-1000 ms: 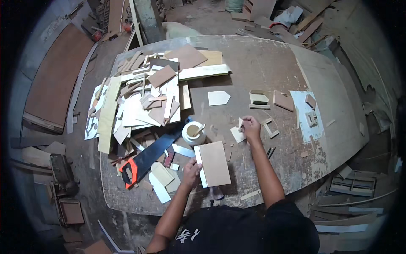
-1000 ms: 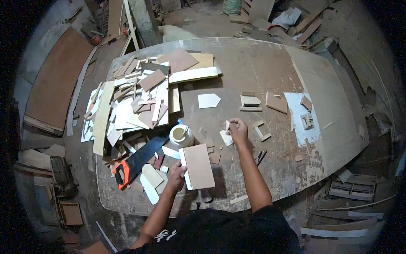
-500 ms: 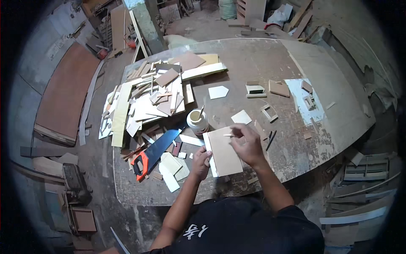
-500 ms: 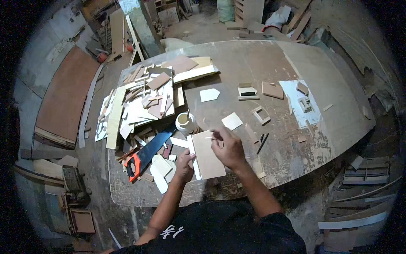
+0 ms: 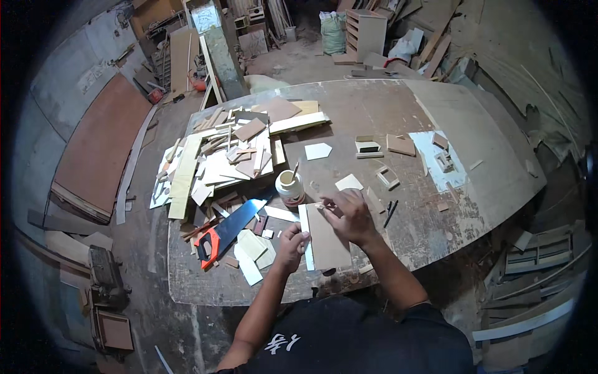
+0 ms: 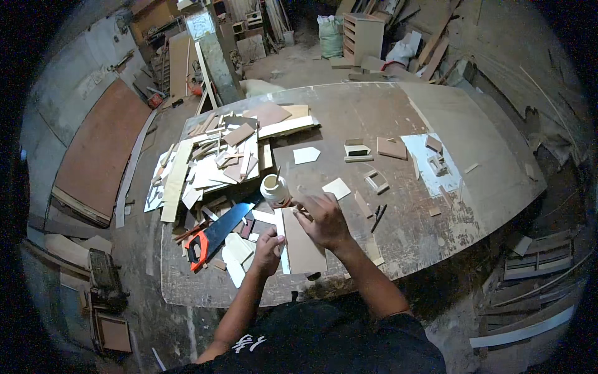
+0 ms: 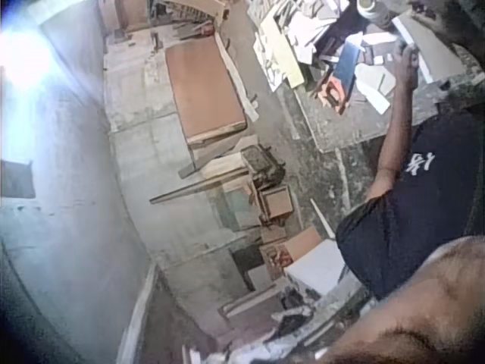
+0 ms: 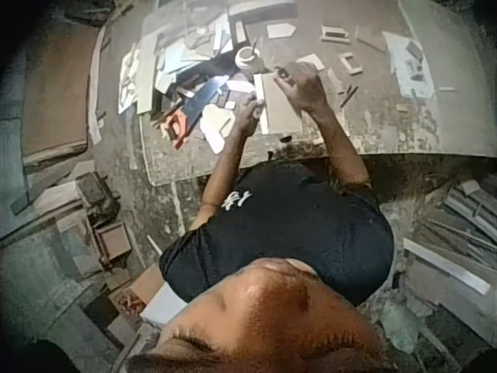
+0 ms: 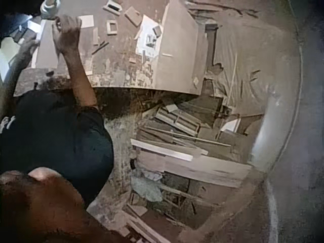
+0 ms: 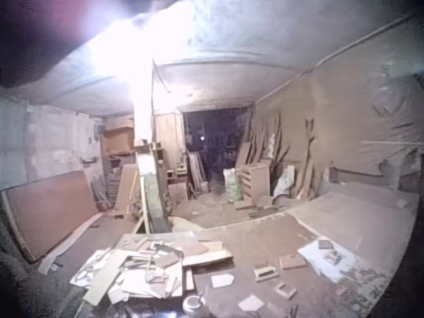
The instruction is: The person assembles small wooden pieces into a rectangular frame on a workbench. They pick up thin strips, align them with a larger base piece, and press them together to form a structure. The person handles the pieces by hand, occasionally adjusting their position to ensure proper alignment.
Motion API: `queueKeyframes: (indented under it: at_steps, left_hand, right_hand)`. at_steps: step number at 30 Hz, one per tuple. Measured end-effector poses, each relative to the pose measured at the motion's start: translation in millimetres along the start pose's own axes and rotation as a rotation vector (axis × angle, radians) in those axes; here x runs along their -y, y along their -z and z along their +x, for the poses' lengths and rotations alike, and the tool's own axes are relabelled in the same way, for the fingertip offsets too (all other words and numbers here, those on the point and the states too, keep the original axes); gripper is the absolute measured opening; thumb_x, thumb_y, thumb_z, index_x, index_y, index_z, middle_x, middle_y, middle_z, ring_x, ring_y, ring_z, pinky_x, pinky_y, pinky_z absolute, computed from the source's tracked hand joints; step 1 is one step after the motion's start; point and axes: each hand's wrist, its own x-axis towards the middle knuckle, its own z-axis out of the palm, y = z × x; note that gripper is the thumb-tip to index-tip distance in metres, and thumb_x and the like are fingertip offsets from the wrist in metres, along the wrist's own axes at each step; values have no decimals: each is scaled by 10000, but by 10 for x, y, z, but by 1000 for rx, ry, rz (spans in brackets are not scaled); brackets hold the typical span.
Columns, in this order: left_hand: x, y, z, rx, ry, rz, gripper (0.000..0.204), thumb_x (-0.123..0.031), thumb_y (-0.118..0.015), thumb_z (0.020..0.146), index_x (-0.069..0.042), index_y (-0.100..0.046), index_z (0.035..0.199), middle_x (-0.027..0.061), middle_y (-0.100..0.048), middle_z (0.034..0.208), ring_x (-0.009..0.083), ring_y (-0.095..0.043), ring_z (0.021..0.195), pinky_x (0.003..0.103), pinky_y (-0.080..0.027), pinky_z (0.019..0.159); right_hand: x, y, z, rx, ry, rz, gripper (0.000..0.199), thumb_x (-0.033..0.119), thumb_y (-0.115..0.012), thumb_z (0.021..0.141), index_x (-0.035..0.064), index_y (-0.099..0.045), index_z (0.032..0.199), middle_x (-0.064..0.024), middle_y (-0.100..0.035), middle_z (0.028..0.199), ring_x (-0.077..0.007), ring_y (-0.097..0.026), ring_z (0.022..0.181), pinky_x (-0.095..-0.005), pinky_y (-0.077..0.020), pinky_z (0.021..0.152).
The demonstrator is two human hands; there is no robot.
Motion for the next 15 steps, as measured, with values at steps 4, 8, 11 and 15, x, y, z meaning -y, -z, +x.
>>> queueKeyframes:
  at_steps: [4,8,11,15]
  left_hand:
    - [12,23,-84,-20,-2,22,189,-160,-635,851,-45,-599,997,-16,-584,806,36,-487,651,190,-369,562]
    - [-5,40,-182,-27,-17,61,242,-180,-650,842,-35,-609,1031,-22,-581,801,16,-456,607,176,-336,503]
    - [17,57,-225,-61,-27,53,224,-179,-648,848,-40,-610,1019,-27,-580,793,17,-455,601,175,-336,504]
    - [4,79,-275,-65,-13,27,149,-165,-641,859,-74,-597,968,-38,-570,777,11,-448,594,168,-337,502]
  right_hand:
    - [76,-32,15,9,42,4,292,107,-749,731,85,-647,1004,-53,-659,808,-249,-628,784,-381,-437,783]
    - [107,-103,-5,16,51,54,288,98,-745,729,91,-629,992,-61,-655,841,-254,-632,802,-387,-438,790]
    - [179,-150,-53,14,141,-4,302,96,-743,737,93,-611,1009,-64,-653,858,-250,-633,813,-388,-441,787]
    - [260,-118,-200,163,132,116,317,116,-715,785,100,-603,1081,-91,-652,881,-275,-625,855,-419,-434,837]
